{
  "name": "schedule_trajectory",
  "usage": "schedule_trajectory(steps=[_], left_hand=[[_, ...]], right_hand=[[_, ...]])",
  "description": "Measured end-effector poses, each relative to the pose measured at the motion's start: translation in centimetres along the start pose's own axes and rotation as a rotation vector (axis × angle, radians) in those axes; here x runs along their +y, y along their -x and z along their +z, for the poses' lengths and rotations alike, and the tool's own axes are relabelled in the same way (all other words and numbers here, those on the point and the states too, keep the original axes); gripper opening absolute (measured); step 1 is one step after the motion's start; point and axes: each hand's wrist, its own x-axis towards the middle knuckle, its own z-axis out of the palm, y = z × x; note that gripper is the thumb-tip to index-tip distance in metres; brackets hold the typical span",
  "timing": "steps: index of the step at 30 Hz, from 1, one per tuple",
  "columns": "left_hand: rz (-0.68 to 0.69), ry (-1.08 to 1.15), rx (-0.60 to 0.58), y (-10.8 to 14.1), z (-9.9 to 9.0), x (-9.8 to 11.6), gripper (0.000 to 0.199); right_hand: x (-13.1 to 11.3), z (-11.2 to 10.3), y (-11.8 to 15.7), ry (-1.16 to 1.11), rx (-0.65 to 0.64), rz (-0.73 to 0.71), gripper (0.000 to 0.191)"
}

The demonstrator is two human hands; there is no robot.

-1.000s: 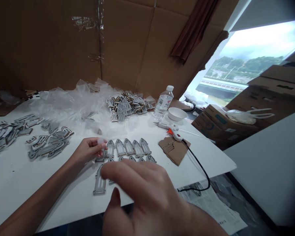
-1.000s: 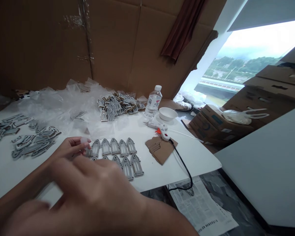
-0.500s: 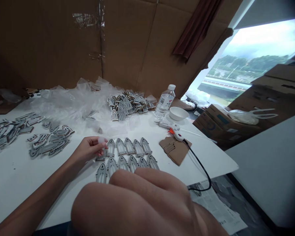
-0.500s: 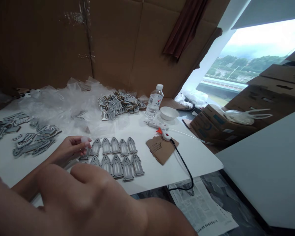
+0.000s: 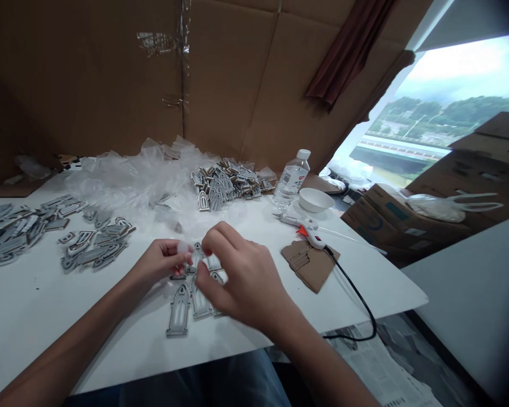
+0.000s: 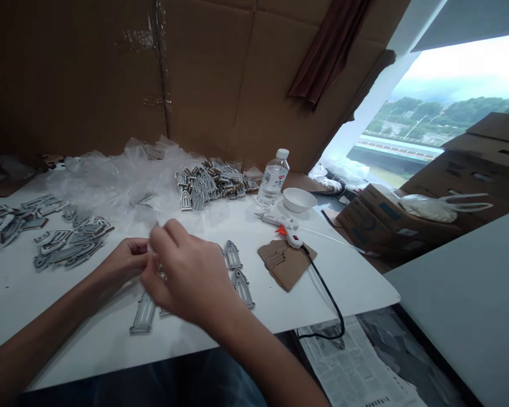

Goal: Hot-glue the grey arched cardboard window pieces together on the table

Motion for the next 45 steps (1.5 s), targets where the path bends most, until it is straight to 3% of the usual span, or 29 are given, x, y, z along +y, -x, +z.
schedule_trajectory(steps=[4,8,12,17,20,23,25,29,35,45], left_hand=[[-0.022,0.022,-0.077,-0.1,-0.2,-0.2,0.033],[-0.042,0.015,-0.135,-0.2,-0.4,-1.0,0.03],[-0.063,0.057,-0.159,-0.4,-0.5,-1.3,0.031],[-0.14,0.121,-0.094,-0.4,-0.5,-1.2,0.034],[-0.151,0.104,-0.068,-0.4,-0.6,-1.1,0.033],[-0.132,0.074,-0.073,-0.4,-0.6,-1.3,0.03],[-0.119,0.061,-0.07,-0.4,-0.6,-1.5,0.028],[-0.107,0.039,-0.068,-0.4,-0.6,-1.7,0.029],[-0.105,0.056,-0.057,-0.2,-0.7,-1.6,0.029],[-0.097,0.038,-0.084,-0.5,-1.0,-2.1,0.028]], right_hand=[[3.5,4.3,-0.5,-0.135,-0.088,0.28,0.016],[5.1,7.2,0.1,-0.272,-0.142,0.322,0.009],[5.3,8.2,0.4,-0.354,-0.126,0.362,0.005],[6.1,7.3,1.0,-0.416,-0.096,0.4,0.004],[7.9,5.4,2.6,-0.445,0.019,0.416,0.008],[10.2,3.1,5.1,-0.197,0.207,0.41,0.012],[11.6,2.2,6.8,0.015,0.248,0.385,0.013],[12.9,2.2,8.9,0.226,0.148,0.312,0.015],[13.0,3.4,9.2,0.39,0.024,0.293,0.017],[13.2,3.3,9.0,0.298,-0.058,0.396,0.017]])
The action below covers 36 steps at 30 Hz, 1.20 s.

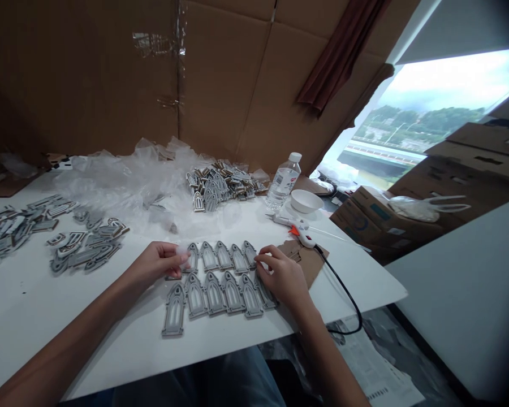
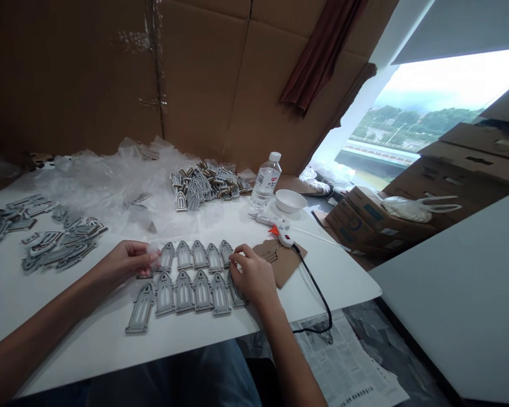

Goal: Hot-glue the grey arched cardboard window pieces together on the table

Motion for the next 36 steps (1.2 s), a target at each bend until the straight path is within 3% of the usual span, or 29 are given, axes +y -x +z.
schedule_trajectory(steps=[3,6,10,14,18,23,28,32,36], left_hand=[[0.009,-0.032,-0.002,0.2,0.2,0.4,0.029],[0.025,-0.074,-0.004,0.5,0.6,1.1,0.029],[0.026,-0.123,-0.05,0.8,0.9,1.7,0.027],[0.036,-0.111,-0.114,0.7,0.8,1.4,0.023],[0.028,-0.079,-0.125,0.6,0.7,1.0,0.022],[-0.046,0.045,-0.05,0.8,0.9,1.4,0.032],[-0.074,0.077,0.056,0.8,1.0,1.5,0.038],[-0.068,0.07,0.079,0.6,0.9,1.2,0.035],[-0.075,0.05,0.084,0.6,1.0,1.2,0.032]], right_hand=[[-1.2,-0.4,-0.2,-0.123,0.021,0.036,0.017],[-3.8,-0.7,-0.6,-0.418,0.017,0.057,0.016],[-8.3,-0.5,-1.5,-0.752,-0.099,0.141,0.018],[-11.6,0.6,-2.1,-0.885,-0.202,0.137,0.019],[-12.8,1.5,-2.3,-0.866,-0.196,0.146,0.011],[-11.3,1.1,-2.2,-0.836,-0.166,0.168,0.013],[-6.5,-1.5,-2.0,-0.767,-0.096,0.237,0.02],[-2.6,-3.5,-0.8,-0.602,-0.172,0.278,0.021],[-0.8,-3.9,0.7,-0.505,-0.244,0.304,0.021]])
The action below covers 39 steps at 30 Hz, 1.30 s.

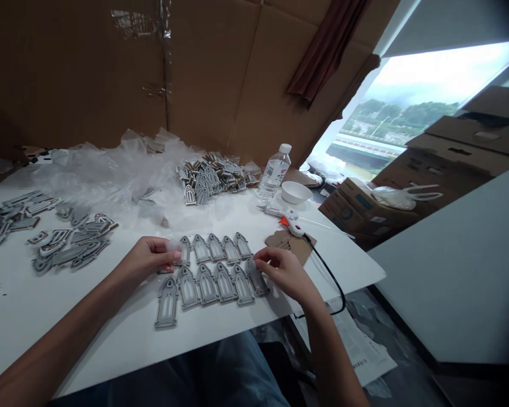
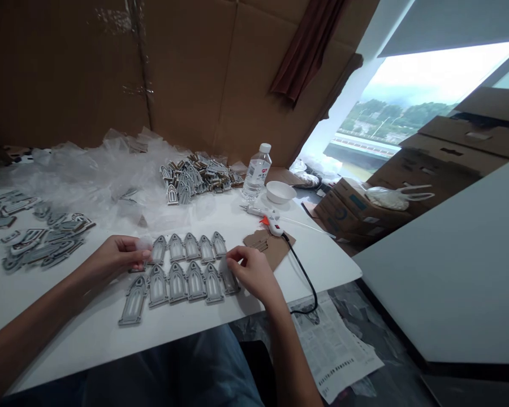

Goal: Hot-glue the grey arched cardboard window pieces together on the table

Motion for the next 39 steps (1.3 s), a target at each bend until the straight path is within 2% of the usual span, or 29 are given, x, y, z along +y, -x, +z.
schedule_trajectory(steps=[6,14,18,21,25,28,32,35,39], left_hand=[[-0.033,-0.006,0.054,0.4,0.6,0.7,0.033],[-0.03,-0.017,0.033,0.4,0.4,0.6,0.031],[0.008,-0.084,-0.004,0.2,0.1,0.2,0.028],[0.044,-0.137,-0.058,0.2,0.0,0.1,0.023],[0.067,-0.177,-0.14,0.3,-0.1,0.2,0.021],[0.073,-0.176,-0.173,0.2,-0.2,0.1,0.022],[0.042,-0.155,-0.216,0.0,-0.4,-0.2,0.022],[0.029,-0.141,-0.229,0.0,-0.5,-0.3,0.022],[0.033,-0.14,-0.201,0.0,-0.2,-0.1,0.021]], right_hand=[[0.3,0.1,0.5,0.033,-0.009,-0.004,0.019],[0.7,0.4,0.9,0.084,0.022,0.084,0.014],[-0.3,0.9,1.0,0.065,0.089,0.078,0.011],[-2.2,2.1,0.9,-0.045,0.079,0.049,0.012],[-5.2,5.1,0.3,-0.228,-0.008,-0.063,0.017],[-6.9,7.6,-0.2,-0.271,-0.067,-0.136,0.019],[-8.0,9.8,-0.9,-0.277,-0.053,-0.179,0.016],[-8.0,10.1,-1.2,-0.262,-0.028,-0.179,0.013],[-7.3,8.6,-1.0,-0.261,0.038,-0.199,0.013]])
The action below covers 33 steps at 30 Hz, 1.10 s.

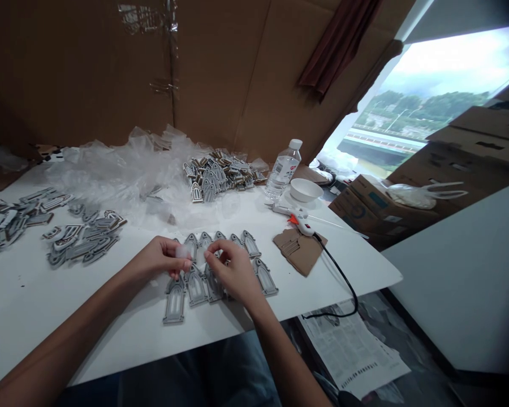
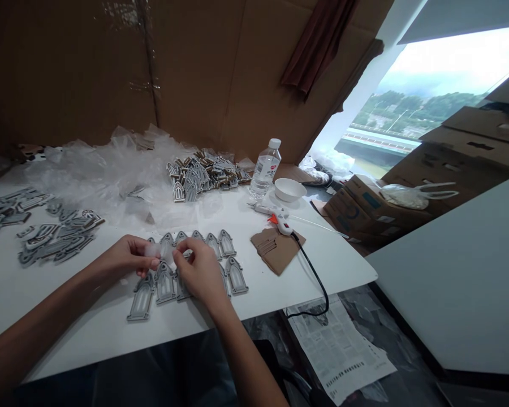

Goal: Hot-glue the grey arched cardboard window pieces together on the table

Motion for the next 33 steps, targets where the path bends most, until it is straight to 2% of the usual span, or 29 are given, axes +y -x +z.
schedule_trajectory(steps=[4,8,12,17,25,29,33], left_hand=[[0.029,-0.025,0.019,0.1,0.0,0.2,0.023],[0.033,-0.053,0.028,0.2,-0.4,0.2,0.023],[0.027,-0.059,0.055,0.3,-0.6,0.1,0.023],[0.018,-0.069,0.063,0.2,-0.4,0.2,0.024],[0.015,-0.074,0.052,0.2,-0.5,0.1,0.024],[0.018,-0.068,0.04,0.3,-0.3,0.1,0.023],[0.006,-0.065,0.041,0.3,0.1,0.1,0.023]], right_hand=[[0.7,-3.4,1.1,0.016,0.029,-0.03,0.013],[2.2,-6.7,2.6,0.068,0.045,0.012,0.015],[3.5,-8.5,3.8,0.114,-0.055,0.04,0.011],[4.1,-8.8,4.5,0.158,-0.232,0.038,0.008],[4.3,-8.7,4.3,0.206,-0.343,0.01,0.017],[4.1,-8.7,4.1,0.192,-0.321,-0.024,0.027],[3.0,-7.2,3.5,0.152,-0.203,-0.06,0.021]])
